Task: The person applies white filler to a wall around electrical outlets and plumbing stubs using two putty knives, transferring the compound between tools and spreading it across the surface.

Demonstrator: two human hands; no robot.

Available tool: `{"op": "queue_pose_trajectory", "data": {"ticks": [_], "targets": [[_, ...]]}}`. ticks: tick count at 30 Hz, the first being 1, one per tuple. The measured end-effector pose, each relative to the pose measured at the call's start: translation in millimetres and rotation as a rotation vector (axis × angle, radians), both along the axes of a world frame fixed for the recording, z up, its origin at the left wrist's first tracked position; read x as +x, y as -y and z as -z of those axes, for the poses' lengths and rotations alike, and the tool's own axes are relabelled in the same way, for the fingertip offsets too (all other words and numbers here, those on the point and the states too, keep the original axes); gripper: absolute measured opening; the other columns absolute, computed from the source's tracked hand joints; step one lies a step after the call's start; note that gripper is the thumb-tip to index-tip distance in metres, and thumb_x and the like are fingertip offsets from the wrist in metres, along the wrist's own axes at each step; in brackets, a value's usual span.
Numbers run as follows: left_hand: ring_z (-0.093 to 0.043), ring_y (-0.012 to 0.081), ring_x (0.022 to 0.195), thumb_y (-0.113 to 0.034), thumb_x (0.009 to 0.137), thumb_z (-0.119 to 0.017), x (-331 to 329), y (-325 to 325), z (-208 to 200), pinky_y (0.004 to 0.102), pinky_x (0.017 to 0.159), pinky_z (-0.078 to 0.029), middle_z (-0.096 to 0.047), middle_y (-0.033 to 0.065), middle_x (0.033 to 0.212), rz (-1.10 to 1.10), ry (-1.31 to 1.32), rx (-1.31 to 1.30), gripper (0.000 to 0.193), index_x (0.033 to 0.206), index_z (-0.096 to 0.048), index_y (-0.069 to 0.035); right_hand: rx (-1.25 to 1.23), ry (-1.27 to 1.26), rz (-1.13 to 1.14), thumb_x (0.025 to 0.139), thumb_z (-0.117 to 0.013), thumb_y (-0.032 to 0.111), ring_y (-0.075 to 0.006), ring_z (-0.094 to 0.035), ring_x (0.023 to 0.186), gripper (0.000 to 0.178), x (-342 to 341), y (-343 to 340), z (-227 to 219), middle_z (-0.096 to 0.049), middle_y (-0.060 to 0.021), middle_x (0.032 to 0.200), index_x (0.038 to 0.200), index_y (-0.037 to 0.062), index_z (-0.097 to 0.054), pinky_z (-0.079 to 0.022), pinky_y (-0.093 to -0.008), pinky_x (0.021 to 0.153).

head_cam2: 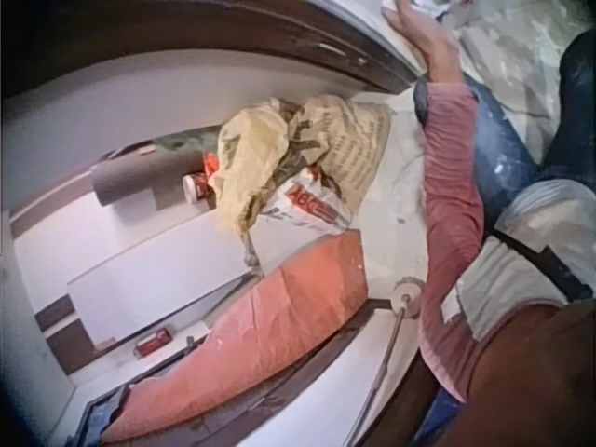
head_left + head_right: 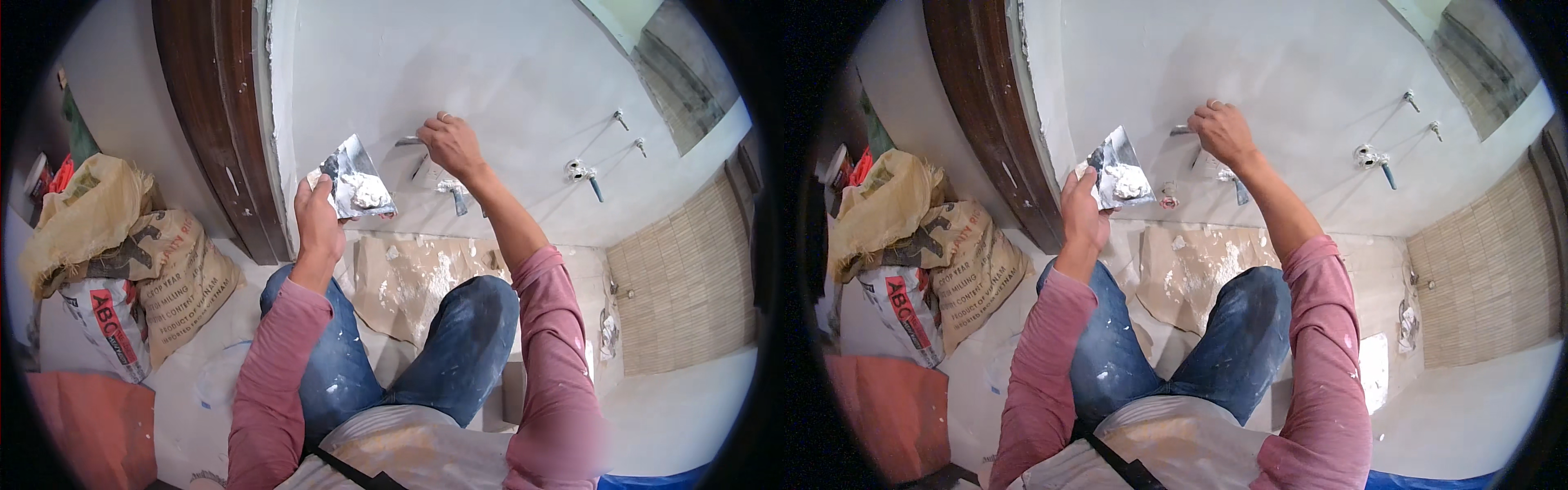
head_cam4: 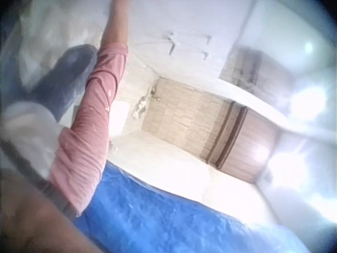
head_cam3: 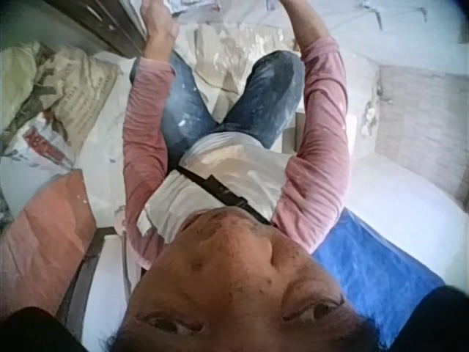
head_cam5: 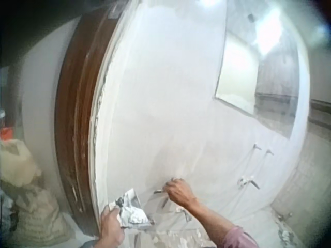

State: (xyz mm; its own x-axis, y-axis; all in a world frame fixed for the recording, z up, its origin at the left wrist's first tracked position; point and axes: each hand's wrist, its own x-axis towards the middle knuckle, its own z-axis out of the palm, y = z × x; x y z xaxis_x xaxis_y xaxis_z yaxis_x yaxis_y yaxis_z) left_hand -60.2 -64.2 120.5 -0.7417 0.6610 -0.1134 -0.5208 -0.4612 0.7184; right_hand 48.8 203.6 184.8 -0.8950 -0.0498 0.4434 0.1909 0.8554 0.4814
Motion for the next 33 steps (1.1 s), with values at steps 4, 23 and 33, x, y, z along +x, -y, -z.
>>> {"op": "queue_pose_trajectory", "data": {"ticks": [4, 23, 33], "targets": [[-0.071, 0.0176, 0.079, -0.022, 0.106, -0.051, 0, 0, 0, 0.0364, 0.058, -0.050, -0.072, 0.0021, 0.102, -0.022, -0.014, -0.007, 0.020, 0.121, -0.060, -0.014, -0.048, -0.347, -0.051, 0.079, -0.071, 0.011, -0.0236, -0.064, 0.085, 0.007, -4, 1, -30, -0.067, 0.0000, 0.085, 0.084, 0.0160, -0.072, -0.055, -0.0388, 0.072], [-0.072, 0.0173, 0.081, -0.021, 0.105, -0.052, 2, -3, 2, 0.0346, 0.056, -0.052, -0.073, 0.0027, 0.102, -0.033, 0.003, 0.038, 0.019, 0.119, -0.060, -0.012, -0.192, -0.325, 0.055, 0.082, -0.083, 0.019, -0.0301, -0.066, 0.086, 0.015, 81, -15, -84, -0.073, -0.0061, 0.093, 0.092, 0.0112, -0.076, -0.055, -0.0402, 0.073], [-0.071, 0.0170, 0.077, -0.021, 0.105, -0.053, 3, -2, 1, 0.0354, 0.056, -0.051, -0.072, 0.0019, 0.099, -0.031, 0.010, 0.008, 0.016, 0.116, -0.061, -0.013, -0.369, -0.255, 0.145, 0.082, -0.077, 0.019, -0.0260, -0.064, 0.087, 0.010, 108, -47, 7, -0.072, 0.0019, 0.090, 0.092, 0.0173, -0.078, -0.054, -0.0392, 0.074]]}}
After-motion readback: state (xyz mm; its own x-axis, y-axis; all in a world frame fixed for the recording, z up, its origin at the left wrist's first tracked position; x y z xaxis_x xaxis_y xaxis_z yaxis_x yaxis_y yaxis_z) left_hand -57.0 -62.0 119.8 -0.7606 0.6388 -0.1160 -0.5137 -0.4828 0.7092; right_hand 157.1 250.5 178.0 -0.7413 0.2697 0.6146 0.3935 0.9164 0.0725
